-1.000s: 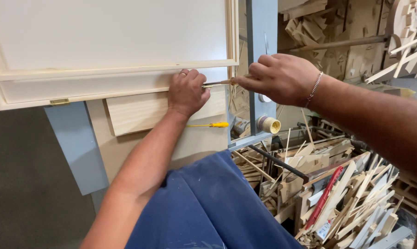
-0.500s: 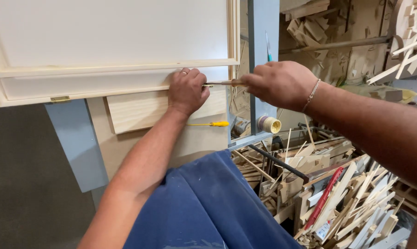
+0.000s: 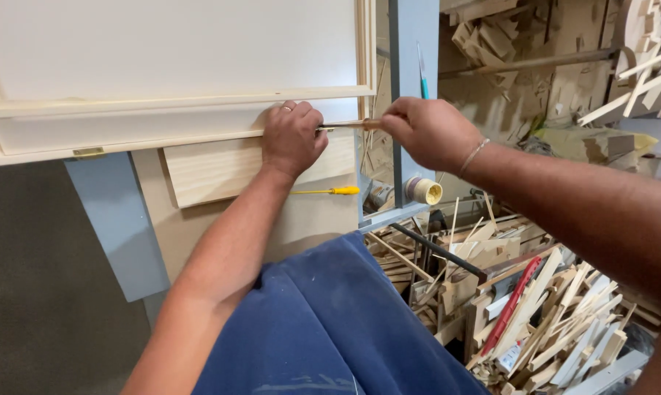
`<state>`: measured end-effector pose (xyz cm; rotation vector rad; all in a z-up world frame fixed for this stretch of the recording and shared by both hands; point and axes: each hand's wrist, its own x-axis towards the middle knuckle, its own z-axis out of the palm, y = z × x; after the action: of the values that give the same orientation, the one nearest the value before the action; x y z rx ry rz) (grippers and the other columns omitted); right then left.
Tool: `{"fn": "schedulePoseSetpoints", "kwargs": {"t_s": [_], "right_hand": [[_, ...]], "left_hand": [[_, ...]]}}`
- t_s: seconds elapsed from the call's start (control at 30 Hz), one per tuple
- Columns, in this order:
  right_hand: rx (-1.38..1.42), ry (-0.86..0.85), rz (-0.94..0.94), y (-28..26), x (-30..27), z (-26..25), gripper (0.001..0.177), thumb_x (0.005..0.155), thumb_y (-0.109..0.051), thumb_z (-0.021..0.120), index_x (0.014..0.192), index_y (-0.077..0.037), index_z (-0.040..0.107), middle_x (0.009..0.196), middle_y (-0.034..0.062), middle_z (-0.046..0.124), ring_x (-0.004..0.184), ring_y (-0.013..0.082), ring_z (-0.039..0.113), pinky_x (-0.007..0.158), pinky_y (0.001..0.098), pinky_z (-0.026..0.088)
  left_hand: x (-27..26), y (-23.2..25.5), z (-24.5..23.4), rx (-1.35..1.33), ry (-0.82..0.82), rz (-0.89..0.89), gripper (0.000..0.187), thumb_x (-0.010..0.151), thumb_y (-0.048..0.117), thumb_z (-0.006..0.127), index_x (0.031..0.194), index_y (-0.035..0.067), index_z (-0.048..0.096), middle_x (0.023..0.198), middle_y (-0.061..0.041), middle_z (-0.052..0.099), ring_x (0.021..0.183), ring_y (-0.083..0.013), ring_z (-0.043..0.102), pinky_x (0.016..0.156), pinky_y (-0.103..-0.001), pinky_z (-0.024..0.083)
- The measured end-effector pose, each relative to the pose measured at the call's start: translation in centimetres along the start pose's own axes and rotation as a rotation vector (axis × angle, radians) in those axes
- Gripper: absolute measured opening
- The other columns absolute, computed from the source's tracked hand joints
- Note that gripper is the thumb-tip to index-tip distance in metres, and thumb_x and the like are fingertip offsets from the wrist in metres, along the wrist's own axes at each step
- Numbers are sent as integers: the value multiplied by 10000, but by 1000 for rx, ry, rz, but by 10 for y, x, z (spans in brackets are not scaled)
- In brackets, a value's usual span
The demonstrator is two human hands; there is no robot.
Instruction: Assembling and inspecting wooden frames using a screwdriver and other hand tools
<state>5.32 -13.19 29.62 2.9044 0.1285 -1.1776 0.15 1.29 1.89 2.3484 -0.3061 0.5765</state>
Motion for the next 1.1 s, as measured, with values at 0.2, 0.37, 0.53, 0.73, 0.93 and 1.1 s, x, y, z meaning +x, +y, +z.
{"fn": "schedulePoseSetpoints", "kwargs": {"t_s": [0.2,0.37,0.53,0.73,0.93,1.1], "right_hand": [[-635,128,-631,16,-8,-19,422,1064,-250,519,1485,-246,556,901,86,688,842,270,686,748,365,602],[-607,239,-823,21,9,-14,223,1034,-204,571,1245,-180,640,823,48,631,762,251,655,692,362,582],[89,-58,36,-14,5,-13,350,1081,-464,538,1173,-191,737,863,4,744,797,192,730,738,354,584],[-654,231,-742,16,-1,-20,369,1054,-270,531,1414,-202,575,862,86,616,809,300,667,705,392,593],[-295,88,-206,-15,-7,-5,324,1093,-452,512,1242,-210,668,789,50,714,737,292,725,685,429,592],[-314,3,-153,-10,-2,-11,405,1047,-492,540,1341,-218,597,807,157,711,787,415,730,710,524,583]], "left_hand": [[-1,0,1,-7,3,-6,152,730,314,737,726,223,616,738,18,546,770,-209,626,660,-352,502],[1,-1,-2,-6,-1,-6,164,697,315,758,725,231,619,739,21,543,771,-209,623,662,-350,495],[4,-3,-1,-8,-2,-7,177,702,350,750,722,228,623,739,16,544,773,-222,627,661,-368,494],[5,1,-6,-18,-6,3,170,703,324,758,735,219,628,742,13,554,765,-220,628,653,-352,497],[0,5,-4,6,12,22,166,701,325,750,714,226,617,727,5,539,746,-217,617,638,-355,499],[6,-2,-3,7,19,22,160,682,314,755,694,231,619,710,11,538,727,-216,615,622,-353,498]]}}
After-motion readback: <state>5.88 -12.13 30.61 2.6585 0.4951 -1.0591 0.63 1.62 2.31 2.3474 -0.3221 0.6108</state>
